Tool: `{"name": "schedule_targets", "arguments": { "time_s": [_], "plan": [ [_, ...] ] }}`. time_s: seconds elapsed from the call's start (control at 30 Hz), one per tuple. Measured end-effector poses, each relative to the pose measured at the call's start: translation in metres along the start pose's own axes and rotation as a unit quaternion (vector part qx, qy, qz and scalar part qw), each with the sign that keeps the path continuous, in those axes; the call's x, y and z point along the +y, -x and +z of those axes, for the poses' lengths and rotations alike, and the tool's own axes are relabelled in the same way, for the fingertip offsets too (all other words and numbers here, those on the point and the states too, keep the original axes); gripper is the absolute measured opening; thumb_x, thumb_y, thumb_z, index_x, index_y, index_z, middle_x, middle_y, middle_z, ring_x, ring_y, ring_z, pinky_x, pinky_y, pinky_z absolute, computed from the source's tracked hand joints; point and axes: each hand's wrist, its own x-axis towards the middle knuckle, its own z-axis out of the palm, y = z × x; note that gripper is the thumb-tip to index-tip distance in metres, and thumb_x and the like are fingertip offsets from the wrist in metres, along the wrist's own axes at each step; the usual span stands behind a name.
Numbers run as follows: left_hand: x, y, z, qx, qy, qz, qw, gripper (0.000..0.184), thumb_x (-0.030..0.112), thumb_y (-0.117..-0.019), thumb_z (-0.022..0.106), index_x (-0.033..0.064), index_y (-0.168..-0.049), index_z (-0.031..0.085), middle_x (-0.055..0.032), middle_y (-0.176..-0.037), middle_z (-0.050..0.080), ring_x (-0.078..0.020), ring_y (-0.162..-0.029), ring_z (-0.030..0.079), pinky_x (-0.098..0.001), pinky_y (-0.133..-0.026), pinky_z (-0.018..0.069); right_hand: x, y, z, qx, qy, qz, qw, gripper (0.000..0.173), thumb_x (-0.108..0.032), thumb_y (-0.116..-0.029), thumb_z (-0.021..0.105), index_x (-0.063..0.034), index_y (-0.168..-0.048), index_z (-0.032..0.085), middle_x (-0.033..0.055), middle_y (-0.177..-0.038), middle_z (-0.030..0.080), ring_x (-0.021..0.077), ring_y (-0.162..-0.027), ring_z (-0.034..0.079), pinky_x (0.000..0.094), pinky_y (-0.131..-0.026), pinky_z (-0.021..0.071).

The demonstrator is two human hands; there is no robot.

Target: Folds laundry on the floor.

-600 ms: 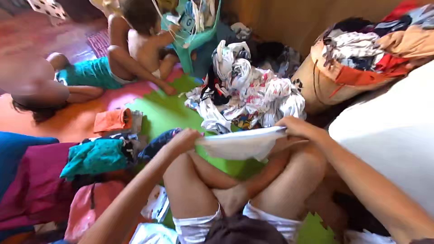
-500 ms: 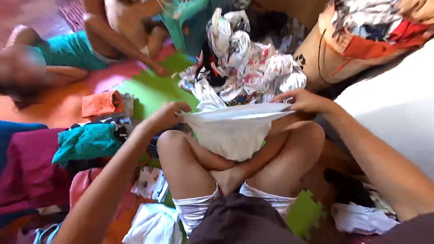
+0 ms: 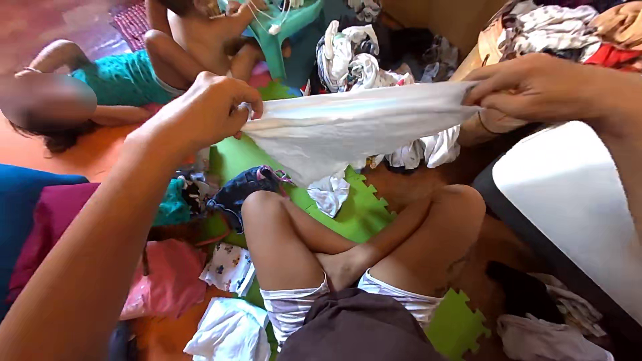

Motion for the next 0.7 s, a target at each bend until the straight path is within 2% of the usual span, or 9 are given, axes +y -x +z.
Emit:
{"name": "schedule_targets", "arguments": {
  "time_s": [0.1,0.2,0.27,0.33,0.43,0.5,0.57,0.6,0.7],
  "plan": [
    [-0.015,0.014,-0.007,-0.005,-0.027,0.031,0.999,0.021,0.009,-0.0950,0.051,0.0039,-0.090,0.071,-0.0110,-0.080,0.064,-0.0245,-0.068,0.059,-0.0504,-0.063,0.0467,0.010,0.017,-0.013,0.059,-0.188,0.001,0.980,0.031,-0.013,-0.0914,0.043,-0.0086,-0.094,0.073,0.0002,-0.120,0.066,0.0074,-0.109,0.061,0.0282,-0.094,0.0512],
    [-0.009,0.030,-0.009,0.034,-0.024,0.037,0.998,0.041,0.043,-0.0920,0.062,0.0025,-0.086,0.065,-0.0058,-0.074,0.057,-0.0164,-0.063,0.052,-0.0408,-0.059,0.0440,0.010,0.020,-0.010,0.106,-0.392,-0.137,0.904,0.018,-0.027,-0.0992,0.056,-0.0300,-0.100,0.074,-0.0131,-0.131,0.064,0.0034,-0.117,0.060,0.0212,-0.094,0.0517],
    [-0.008,0.037,-0.009,0.088,-0.033,0.051,0.994,0.044,0.039,-0.0909,0.067,-0.0035,-0.082,0.063,-0.0127,-0.074,0.058,-0.0222,-0.062,0.053,-0.0450,-0.059,0.0433,0.002,0.018,-0.003,0.146,-0.366,-0.099,0.914,0.015,-0.025,-0.0929,0.068,-0.0337,-0.103,0.074,-0.0193,-0.120,0.066,-0.0033,-0.105,0.062,0.0163,-0.086,0.0538],
    [-0.014,0.040,-0.006,0.122,-0.036,0.036,0.991,0.039,0.031,-0.0934,0.068,-0.0052,-0.079,0.061,-0.0171,-0.075,0.060,-0.0270,-0.064,0.055,-0.0494,-0.061,0.0434,0.001,0.011,0.009,0.174,-0.301,0.001,0.938,0.019,-0.018,-0.0850,0.076,-0.0255,-0.102,0.073,-0.0186,-0.101,0.071,-0.0059,-0.087,0.066,0.0169,-0.078,0.0578],
    [-0.028,0.037,0.005,0.149,-0.028,0.013,0.988,0.039,0.029,-0.0933,0.069,-0.0039,-0.075,0.056,-0.0193,-0.070,0.059,-0.0318,-0.064,0.058,-0.0521,-0.062,0.0441,-0.004,-0.015,0.030,0.284,-0.316,0.062,0.903,0.033,-0.008,-0.0775,0.081,-0.0209,-0.102,0.064,-0.0158,-0.089,0.071,-0.0012,-0.078,0.068,0.0232,-0.074,0.0602],
    [-0.037,0.046,0.005,0.219,0.006,-0.026,0.975,0.040,0.027,-0.0917,0.073,-0.0101,-0.086,0.060,-0.0250,-0.080,0.064,-0.0323,-0.073,0.063,-0.0532,-0.070,0.0494,-0.018,-0.035,0.045,0.299,-0.355,0.066,0.883,0.062,-0.001,-0.0766,0.081,-0.0163,-0.129,0.051,-0.0133,-0.094,0.070,0.0029,-0.080,0.071,0.0261,-0.077,0.0630],
    [-0.048,0.073,0.003,0.320,0.076,-0.054,0.943,0.036,0.029,-0.0875,0.078,-0.0008,-0.103,0.065,-0.0043,-0.096,0.067,-0.0050,-0.086,0.062,-0.0276,-0.081,0.0539,-0.037,-0.044,0.061,0.322,-0.350,0.073,0.877,0.072,0.004,-0.0774,0.077,-0.0086,-0.142,0.049,-0.0080,-0.100,0.071,0.0040,-0.085,0.070,0.0251,-0.080,0.0620],
    [-0.049,0.096,0.003,0.355,0.130,-0.061,0.924,0.035,0.025,-0.0857,0.080,0.0084,-0.111,0.063,0.0075,-0.106,0.067,0.0024,-0.097,0.063,-0.0217,-0.088,0.0550,-0.050,-0.041,0.070,0.334,-0.334,0.061,0.879,0.063,0.004,-0.0804,0.075,-0.0046,-0.139,0.055,-0.0038,-0.104,0.071,0.0044,-0.088,0.069,0.0240,-0.081,0.0600],
    [-0.014,0.207,0.023,0.396,0.172,-0.102,0.896,0.056,0.017,-0.0874,0.081,0.0142,-0.135,0.053,0.0062,-0.124,0.063,-0.0033,-0.112,0.062,-0.0267,-0.098,0.0531,-0.084,-0.019,0.102,0.333,-0.268,-0.038,0.903,0.021,-0.013,-0.0943,0.070,-0.0130,-0.115,0.068,-0.0076,-0.108,0.068,0.0008,-0.097,0.065,0.0201,-0.085,0.0570]
  ]
}}
